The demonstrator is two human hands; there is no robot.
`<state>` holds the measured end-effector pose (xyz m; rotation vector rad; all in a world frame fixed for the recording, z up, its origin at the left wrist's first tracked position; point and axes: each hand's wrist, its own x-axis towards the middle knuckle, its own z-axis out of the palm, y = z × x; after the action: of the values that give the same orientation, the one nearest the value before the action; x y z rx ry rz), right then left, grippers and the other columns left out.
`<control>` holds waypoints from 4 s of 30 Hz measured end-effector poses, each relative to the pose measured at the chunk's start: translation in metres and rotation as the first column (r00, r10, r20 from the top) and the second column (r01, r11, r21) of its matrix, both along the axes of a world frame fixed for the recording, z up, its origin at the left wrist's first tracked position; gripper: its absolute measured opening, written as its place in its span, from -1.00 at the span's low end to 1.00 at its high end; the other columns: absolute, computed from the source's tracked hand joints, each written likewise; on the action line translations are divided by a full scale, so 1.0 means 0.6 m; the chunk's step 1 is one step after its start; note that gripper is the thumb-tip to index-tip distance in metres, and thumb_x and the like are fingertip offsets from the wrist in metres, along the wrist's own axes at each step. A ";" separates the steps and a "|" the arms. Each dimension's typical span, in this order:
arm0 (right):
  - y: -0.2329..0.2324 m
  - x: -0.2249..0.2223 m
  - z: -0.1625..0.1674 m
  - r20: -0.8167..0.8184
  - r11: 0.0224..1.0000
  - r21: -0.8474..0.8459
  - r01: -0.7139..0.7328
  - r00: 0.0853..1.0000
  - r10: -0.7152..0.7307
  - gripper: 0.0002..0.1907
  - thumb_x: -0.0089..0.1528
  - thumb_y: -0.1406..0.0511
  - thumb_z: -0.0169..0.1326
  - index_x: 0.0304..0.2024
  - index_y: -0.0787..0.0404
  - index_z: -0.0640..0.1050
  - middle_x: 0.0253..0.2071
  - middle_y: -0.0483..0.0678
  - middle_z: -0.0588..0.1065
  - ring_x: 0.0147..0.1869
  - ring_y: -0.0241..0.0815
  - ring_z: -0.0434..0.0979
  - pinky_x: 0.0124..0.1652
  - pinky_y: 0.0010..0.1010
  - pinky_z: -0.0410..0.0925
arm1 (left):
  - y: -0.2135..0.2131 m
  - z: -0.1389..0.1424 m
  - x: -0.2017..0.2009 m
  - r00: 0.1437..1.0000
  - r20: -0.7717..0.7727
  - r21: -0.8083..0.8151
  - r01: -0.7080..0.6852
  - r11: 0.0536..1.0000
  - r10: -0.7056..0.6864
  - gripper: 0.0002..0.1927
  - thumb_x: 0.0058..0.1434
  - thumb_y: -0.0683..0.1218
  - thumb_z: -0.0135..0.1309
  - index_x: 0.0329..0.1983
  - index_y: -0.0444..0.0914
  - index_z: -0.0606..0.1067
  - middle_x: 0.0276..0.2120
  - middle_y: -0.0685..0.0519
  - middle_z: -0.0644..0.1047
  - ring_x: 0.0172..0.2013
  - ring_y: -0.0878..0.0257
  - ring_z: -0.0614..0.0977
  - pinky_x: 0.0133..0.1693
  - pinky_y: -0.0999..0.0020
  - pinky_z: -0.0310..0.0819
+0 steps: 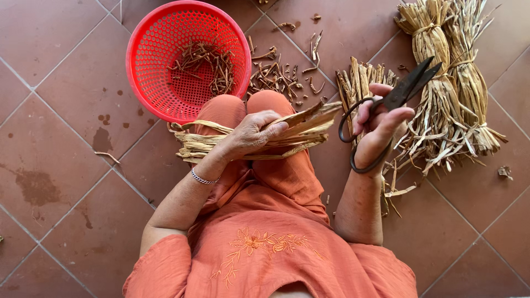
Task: The person sits on a tiled floor and uses scissors to trim dried plant stems. They repeatedly pick up stems, cut them into smaller pieces, and place the trimmed pieces into a red basket while discarding the remaining parts onto the floor.
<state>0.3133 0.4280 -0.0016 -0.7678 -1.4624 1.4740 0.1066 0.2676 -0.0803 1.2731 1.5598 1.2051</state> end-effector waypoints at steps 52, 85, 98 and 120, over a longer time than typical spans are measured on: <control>-0.058 -0.045 -0.057 0.324 0.858 -0.219 -0.465 0.795 0.514 -0.14 0.34 -0.33 -0.40 -0.13 0.26 0.54 -0.59 -0.27 0.21 -0.56 -0.44 0.13 -0.55 -0.51 0.05 | -0.007 0.007 -0.024 0.727 0.661 -0.038 -0.213 0.976 0.184 -0.83 0.35 -0.25 0.13 -0.04 -0.40 0.61 -0.27 0.11 0.61 -0.30 0.45 0.59 -0.22 0.53 0.53; 0.000 -0.037 -0.057 0.308 0.898 -0.168 -0.407 0.843 0.440 0.16 0.16 -0.50 -0.38 0.28 0.31 0.42 -0.34 -0.20 0.40 -0.30 -0.40 0.40 -0.32 -0.52 0.31 | -0.003 -0.013 0.002 0.827 0.515 -0.049 -0.233 0.971 0.224 -0.64 0.55 -0.02 -0.10 0.08 -0.36 0.60 -0.48 0.29 0.40 -0.48 0.54 0.30 -0.45 0.62 0.16; -0.019 -0.041 -0.020 0.311 0.898 -0.122 -0.423 0.843 0.439 -0.23 0.35 -0.25 -0.23 0.11 0.27 0.49 -0.51 -0.27 0.26 -0.51 -0.46 0.21 -0.54 -0.58 0.12 | -0.006 0.113 0.003 0.751 -0.612 0.323 -0.049 0.945 0.248 -0.15 0.00 0.25 0.35 0.19 -0.42 0.52 0.09 -0.22 0.49 0.09 -0.13 0.49 0.09 0.01 0.32; -0.063 -0.061 -0.006 0.637 0.795 0.350 -0.496 0.748 0.186 -0.34 0.49 -0.16 -0.29 0.22 0.18 0.51 -0.25 0.07 0.56 -0.19 0.00 0.63 -0.19 -0.22 0.43 | 0.056 0.103 -0.003 0.850 0.460 0.115 -0.345 0.932 0.258 -0.86 0.34 -0.25 0.18 -0.08 -0.41 0.54 -0.23 0.02 0.64 -0.22 0.39 0.66 -0.13 0.49 0.62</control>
<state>0.2769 0.3901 -0.0053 -0.6455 -2.4635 1.0519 0.1050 0.3010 -0.0185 0.7985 1.3570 1.7469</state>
